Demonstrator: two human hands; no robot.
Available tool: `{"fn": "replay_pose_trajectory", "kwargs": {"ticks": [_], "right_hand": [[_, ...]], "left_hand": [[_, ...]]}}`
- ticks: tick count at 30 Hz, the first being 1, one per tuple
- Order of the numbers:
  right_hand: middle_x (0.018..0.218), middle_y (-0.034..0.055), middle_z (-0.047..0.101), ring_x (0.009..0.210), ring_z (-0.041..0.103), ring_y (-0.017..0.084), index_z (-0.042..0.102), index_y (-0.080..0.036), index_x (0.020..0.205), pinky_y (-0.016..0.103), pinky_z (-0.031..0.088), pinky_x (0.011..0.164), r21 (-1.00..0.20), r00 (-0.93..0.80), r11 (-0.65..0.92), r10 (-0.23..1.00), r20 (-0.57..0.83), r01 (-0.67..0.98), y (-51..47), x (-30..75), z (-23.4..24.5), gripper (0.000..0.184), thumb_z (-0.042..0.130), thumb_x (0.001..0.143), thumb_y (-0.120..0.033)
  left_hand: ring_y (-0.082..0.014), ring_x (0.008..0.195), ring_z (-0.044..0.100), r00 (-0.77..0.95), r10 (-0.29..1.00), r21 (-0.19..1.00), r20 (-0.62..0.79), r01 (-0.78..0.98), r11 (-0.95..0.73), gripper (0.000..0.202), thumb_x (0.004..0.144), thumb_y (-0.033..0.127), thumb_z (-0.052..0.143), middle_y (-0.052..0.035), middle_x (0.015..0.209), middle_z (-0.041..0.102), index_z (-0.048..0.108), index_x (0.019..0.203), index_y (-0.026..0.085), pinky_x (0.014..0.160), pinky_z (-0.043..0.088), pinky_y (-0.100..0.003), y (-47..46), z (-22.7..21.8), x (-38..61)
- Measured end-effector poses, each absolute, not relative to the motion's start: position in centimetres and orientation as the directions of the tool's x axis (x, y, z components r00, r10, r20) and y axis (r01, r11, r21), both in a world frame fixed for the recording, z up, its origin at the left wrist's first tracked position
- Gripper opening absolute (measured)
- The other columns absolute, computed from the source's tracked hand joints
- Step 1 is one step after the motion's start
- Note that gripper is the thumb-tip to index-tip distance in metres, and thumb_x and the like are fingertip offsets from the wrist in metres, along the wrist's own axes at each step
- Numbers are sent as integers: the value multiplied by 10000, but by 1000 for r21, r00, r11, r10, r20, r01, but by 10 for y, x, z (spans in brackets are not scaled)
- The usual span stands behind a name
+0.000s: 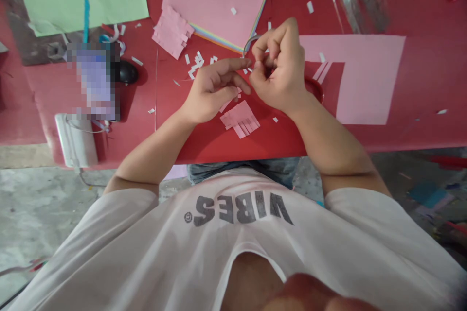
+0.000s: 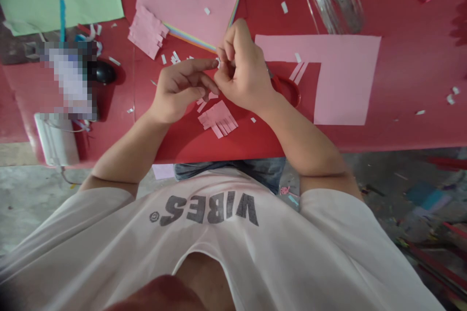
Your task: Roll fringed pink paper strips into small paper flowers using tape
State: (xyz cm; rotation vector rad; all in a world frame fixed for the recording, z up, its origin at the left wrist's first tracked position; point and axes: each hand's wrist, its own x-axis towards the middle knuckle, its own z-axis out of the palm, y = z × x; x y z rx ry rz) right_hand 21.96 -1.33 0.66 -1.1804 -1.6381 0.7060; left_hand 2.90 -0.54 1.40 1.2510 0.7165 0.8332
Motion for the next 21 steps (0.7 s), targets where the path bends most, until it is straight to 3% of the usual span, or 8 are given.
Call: {"fn": "replay_pose_trajectory", "kwargs": {"ticks": [9,14,18,21], "right_hand": [[849,1,439,778,518,213,297,-274,839,432,513,787,-765,-145,418,904,401,489,-10,225,10,307,570,749,-167],[829,11,460,778,495,224,317,-273,815,412,475,758,-751,-133,409,906,402,518,-8,225,8,280,582,767,-195],[899,15,545,776,523,223,496,-334,992,393,482,728,-794,-118,339,938,326,505,-9,225,6,179,603,857,-281],[837,2,552,722,535,212,545,-365,1121,405,492,768,-801,-146,349,936,319,486,-12,225,5,169,539,953,-344]], "left_hand": [[-197,754,730,516,855,979,-41,-152,139,492,735,286,731,-40,806,724,685,1218,205,602,551,-300,-4,15,26],[-181,751,724,494,869,980,-5,-170,103,485,765,332,720,-26,858,755,705,1244,253,614,549,-297,-2,12,21],[-176,752,721,482,876,979,-10,-173,107,464,785,340,712,-33,861,755,712,1242,257,606,541,-288,-1,11,21],[-171,762,720,481,877,978,-4,-181,104,445,789,324,703,-29,869,761,715,1229,258,610,539,-282,-1,11,21]]}}
